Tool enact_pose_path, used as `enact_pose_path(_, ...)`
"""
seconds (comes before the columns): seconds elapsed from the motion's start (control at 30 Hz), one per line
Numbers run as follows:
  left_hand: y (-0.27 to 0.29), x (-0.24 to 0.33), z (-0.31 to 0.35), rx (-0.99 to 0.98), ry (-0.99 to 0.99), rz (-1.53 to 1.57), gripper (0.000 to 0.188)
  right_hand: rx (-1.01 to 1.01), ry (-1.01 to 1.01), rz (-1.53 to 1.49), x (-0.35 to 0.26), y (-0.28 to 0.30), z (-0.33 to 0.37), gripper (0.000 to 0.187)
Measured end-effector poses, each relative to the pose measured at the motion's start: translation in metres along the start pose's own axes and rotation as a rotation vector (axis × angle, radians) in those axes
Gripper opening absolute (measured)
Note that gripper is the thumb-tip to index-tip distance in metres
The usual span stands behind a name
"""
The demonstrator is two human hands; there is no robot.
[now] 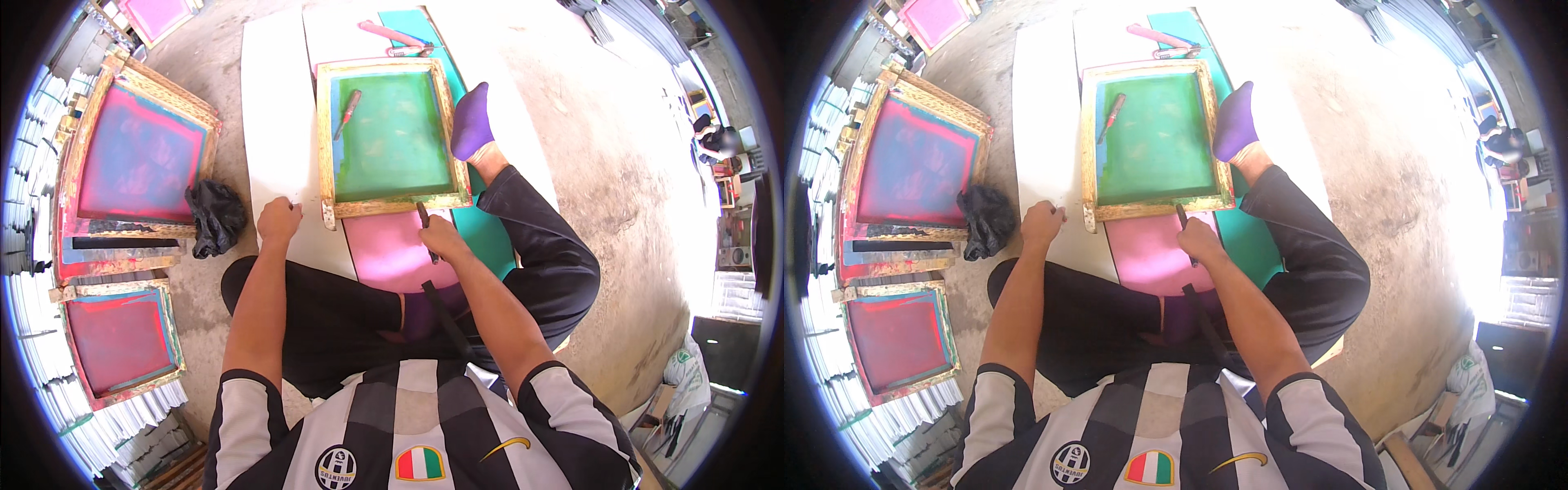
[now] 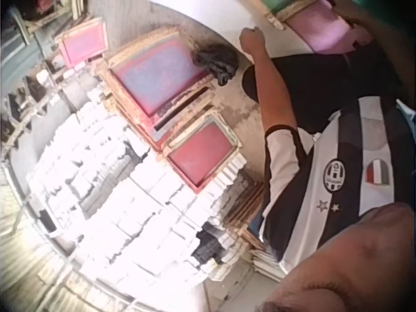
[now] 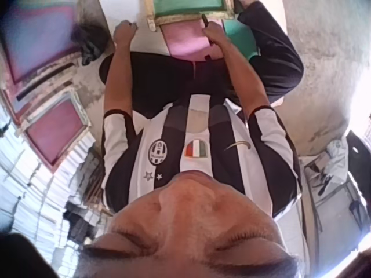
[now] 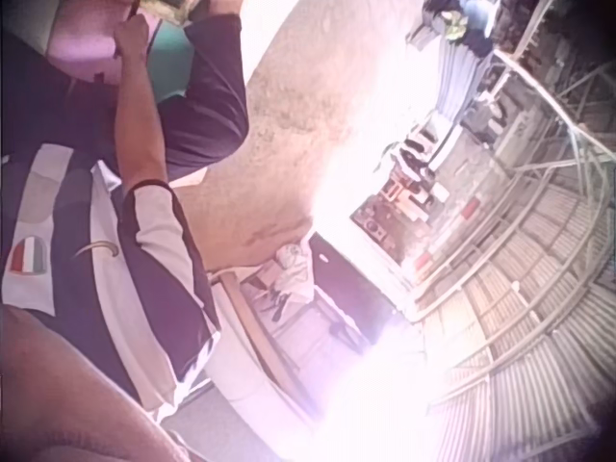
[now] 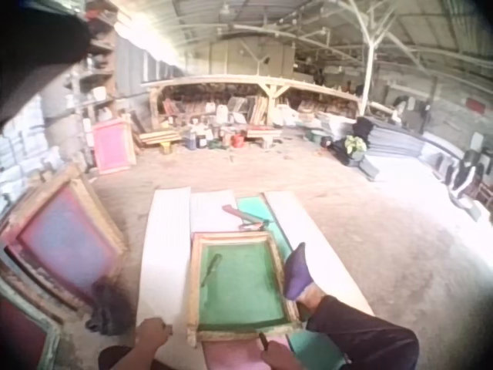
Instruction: The person sits on the floor and uses a small metal scraper to remove dried green paint from the wooden frame of a screen printing frame. The person repeatedly scrapes along the edges of the frame to clean the surface.
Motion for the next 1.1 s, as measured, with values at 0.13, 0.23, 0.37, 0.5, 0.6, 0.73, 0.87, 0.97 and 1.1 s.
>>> enact_pose_path(0.13, 0.003, 0.045, 0.036, 0.307, -0.451, 0.148, 0.026, 0.043, -0.050, 0.022, -0.001, 0.010, -0.003, 0.040)
enact_pose_path(0.23, -0.002, 0.083, 0.072, 0.344, -0.716, 0.171, 0.027, 0.066, -0.077, 0.044, -0.002, 0.015, -0.004, 0.040)
enact_pose_path(0.37, -0.035, 0.101, 0.091, 0.340, -0.871, 0.143, 0.033, 0.060, -0.075, 0.082, -0.013, 0.015, -0.005, 0.040)
enact_pose_path(0.5, -0.048, 0.102, 0.092, 0.277, -0.856, 0.109, 0.037, 0.019, -0.079, 0.112, -0.018, 0.015, -0.006, 0.040)
enact_pose_path(0.6, -0.046, 0.101, 0.094, 0.267, -0.848, 0.129, 0.038, 0.021, -0.114, 0.115, -0.020, 0.013, -0.005, 0.041)
enact_pose_path(0.73, -0.050, 0.098, 0.092, 0.298, -0.854, 0.180, 0.033, 0.044, -0.139, 0.137, -0.023, 0.013, -0.005, 0.041)
enact_pose_path(0.87, -0.052, 0.099, 0.090, 0.304, -0.857, 0.206, 0.031, 0.048, -0.162, 0.135, -0.027, 0.015, -0.004, 0.040)
enact_pose_path(0.97, -0.051, 0.100, 0.090, 0.312, -0.858, 0.211, 0.029, 0.027, -0.166, 0.125, -0.029, 0.018, -0.004, 0.039)
enact_pose_path(1.1, -0.051, 0.098, 0.088, 0.308, -0.858, 0.227, 0.028, 0.037, -0.208, 0.131, -0.040, 0.021, -0.001, 0.036)
Point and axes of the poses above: each hand's wrist, its own z-axis away from the middle knuckle, its own y-axis out of the back of the hand, x = y × z, the point moved 7 cm from there along -z, towards the middle knuckle, and after that the axes turned 13 degrees about y, right-handed, at the moved point
